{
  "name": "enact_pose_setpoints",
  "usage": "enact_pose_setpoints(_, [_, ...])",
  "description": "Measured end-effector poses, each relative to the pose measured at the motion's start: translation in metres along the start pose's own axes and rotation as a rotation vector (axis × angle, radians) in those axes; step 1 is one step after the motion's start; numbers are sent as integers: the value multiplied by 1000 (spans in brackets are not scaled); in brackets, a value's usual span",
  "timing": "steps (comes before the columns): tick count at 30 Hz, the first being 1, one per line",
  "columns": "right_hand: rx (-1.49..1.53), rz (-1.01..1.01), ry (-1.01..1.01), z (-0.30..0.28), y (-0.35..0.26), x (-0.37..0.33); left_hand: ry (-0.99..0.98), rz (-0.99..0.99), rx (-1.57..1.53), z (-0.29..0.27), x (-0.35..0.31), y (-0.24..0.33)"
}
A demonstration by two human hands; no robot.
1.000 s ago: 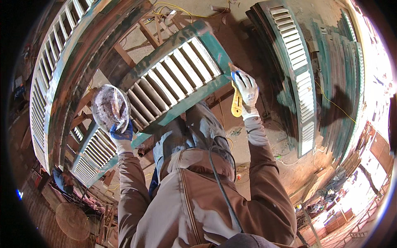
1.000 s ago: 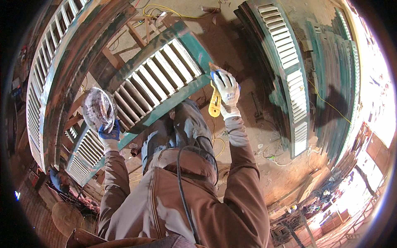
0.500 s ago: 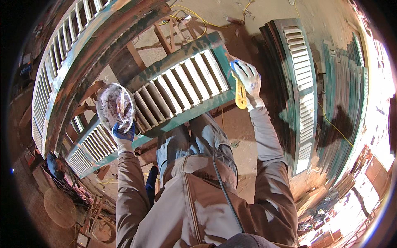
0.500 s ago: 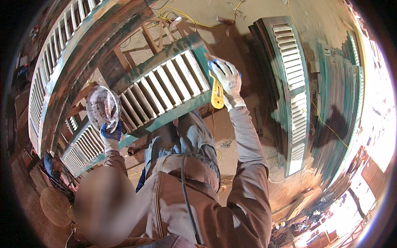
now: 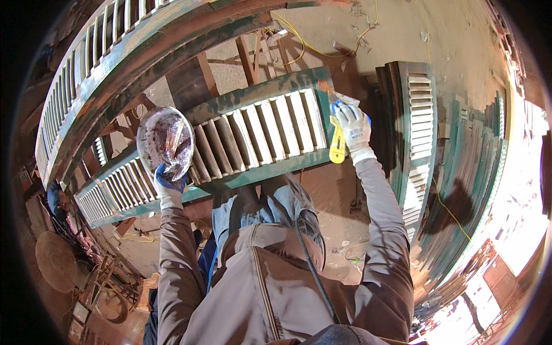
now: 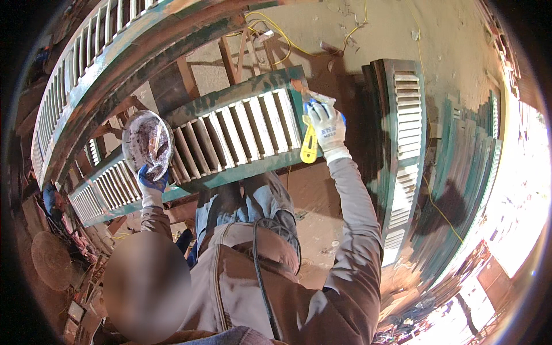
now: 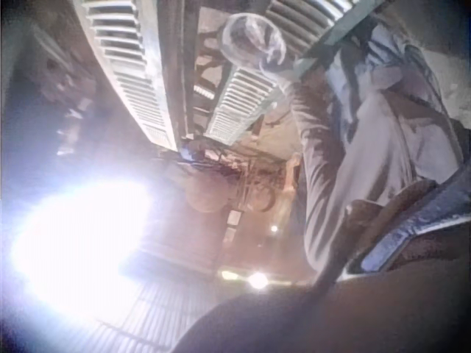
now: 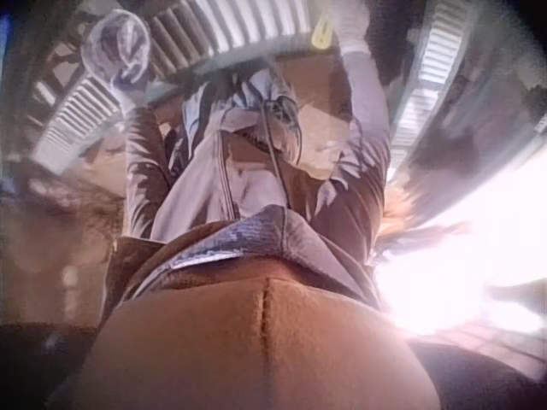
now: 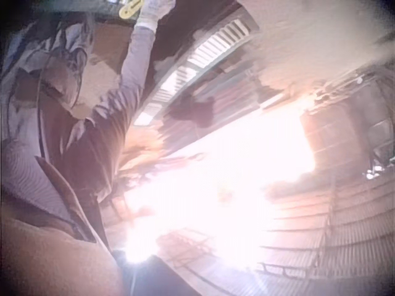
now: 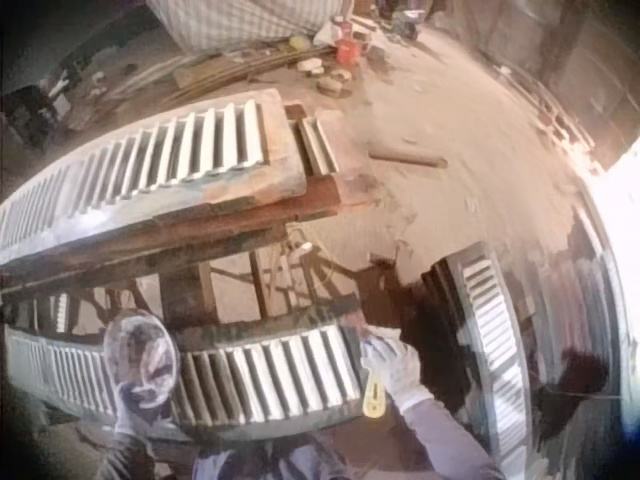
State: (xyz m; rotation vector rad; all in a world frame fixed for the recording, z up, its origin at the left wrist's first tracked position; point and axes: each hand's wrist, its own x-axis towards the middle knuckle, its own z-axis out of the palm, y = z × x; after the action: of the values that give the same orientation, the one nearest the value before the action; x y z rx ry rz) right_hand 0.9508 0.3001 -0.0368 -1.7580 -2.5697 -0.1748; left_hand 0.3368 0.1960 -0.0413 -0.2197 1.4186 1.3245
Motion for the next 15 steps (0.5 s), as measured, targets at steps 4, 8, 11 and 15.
enact_pose_setpoints(4, [126,-9,176,-6,27,31,24,-25,-39,22,-13,2])
enact_pose_setpoints(8, [107,-134,-5,6,34,57,51,-10,-20,29,-11,0])
enact_pose_setpoints(11, [94,-224,-93,16,39,39,53,8,-9,19,-10,1])
enact_pose_setpoints(15, [694,-48,-248,13,58,26,43,2,-15,18,-8,-1])
